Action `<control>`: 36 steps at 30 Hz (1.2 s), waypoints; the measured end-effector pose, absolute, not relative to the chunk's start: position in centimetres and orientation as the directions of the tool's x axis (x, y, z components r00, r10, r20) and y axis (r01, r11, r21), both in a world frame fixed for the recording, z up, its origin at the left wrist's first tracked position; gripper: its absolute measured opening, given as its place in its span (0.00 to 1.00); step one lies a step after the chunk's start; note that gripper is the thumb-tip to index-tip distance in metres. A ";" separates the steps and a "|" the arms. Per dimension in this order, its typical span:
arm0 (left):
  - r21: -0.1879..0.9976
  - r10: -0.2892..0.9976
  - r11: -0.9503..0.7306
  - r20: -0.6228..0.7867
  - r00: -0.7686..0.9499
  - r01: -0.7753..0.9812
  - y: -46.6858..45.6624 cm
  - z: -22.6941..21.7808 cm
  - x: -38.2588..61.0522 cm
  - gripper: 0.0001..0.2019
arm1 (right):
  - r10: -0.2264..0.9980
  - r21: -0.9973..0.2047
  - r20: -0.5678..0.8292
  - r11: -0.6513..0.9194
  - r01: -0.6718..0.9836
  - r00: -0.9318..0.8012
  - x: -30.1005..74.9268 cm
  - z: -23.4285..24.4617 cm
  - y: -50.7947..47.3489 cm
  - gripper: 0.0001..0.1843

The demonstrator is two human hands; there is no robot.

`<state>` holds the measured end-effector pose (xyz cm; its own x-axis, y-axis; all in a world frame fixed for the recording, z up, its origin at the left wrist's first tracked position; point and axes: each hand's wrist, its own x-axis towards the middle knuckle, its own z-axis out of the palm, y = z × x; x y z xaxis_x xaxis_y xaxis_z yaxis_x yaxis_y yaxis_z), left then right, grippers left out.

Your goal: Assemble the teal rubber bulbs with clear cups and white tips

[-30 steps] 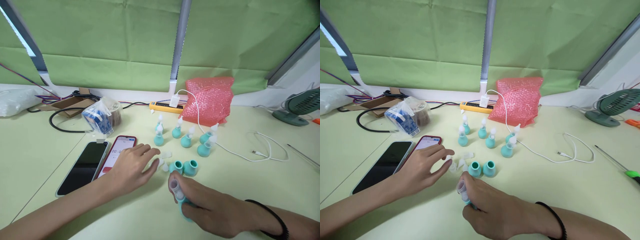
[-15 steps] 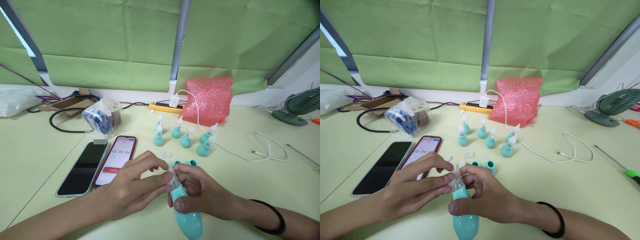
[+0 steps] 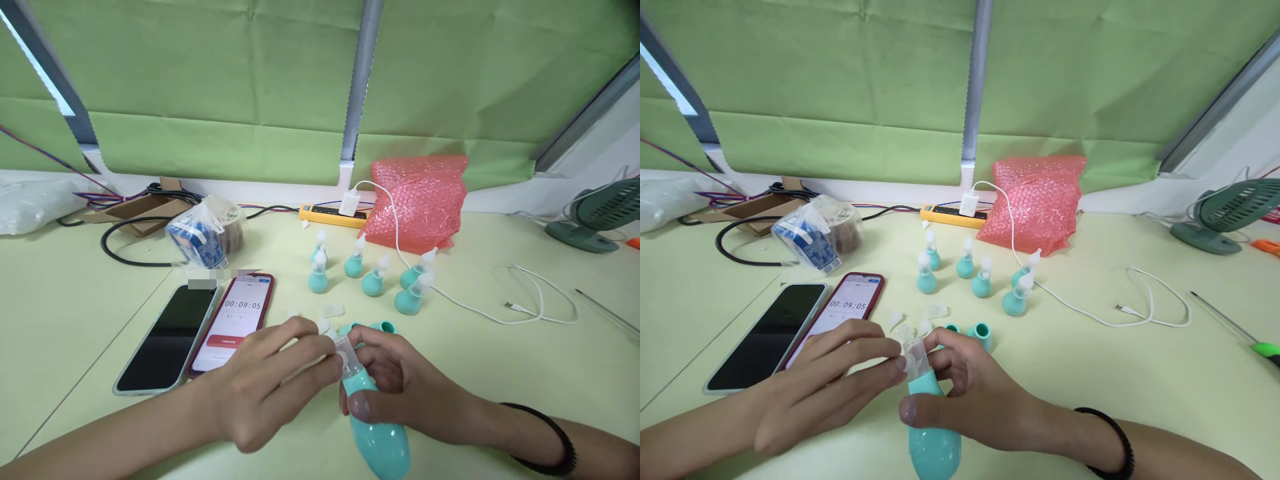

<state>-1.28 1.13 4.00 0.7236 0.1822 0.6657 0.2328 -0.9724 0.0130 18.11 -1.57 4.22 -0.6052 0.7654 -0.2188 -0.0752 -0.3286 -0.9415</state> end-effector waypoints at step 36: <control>-0.239 0.047 -0.948 0.544 0.838 0.208 -0.3 5.2 -0.3 0.16 | 0.826 -0.974 -0.191 -0.091 0.210 -0.530 17.8 3.4 -2.1 0.12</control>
<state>-0.27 -0.31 5.21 0.8379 0.0470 0.5439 0.2083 -0.9484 -0.2390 17.79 -2.13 3.39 -0.5296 0.8264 -0.1913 0.2098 -0.0910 -0.9735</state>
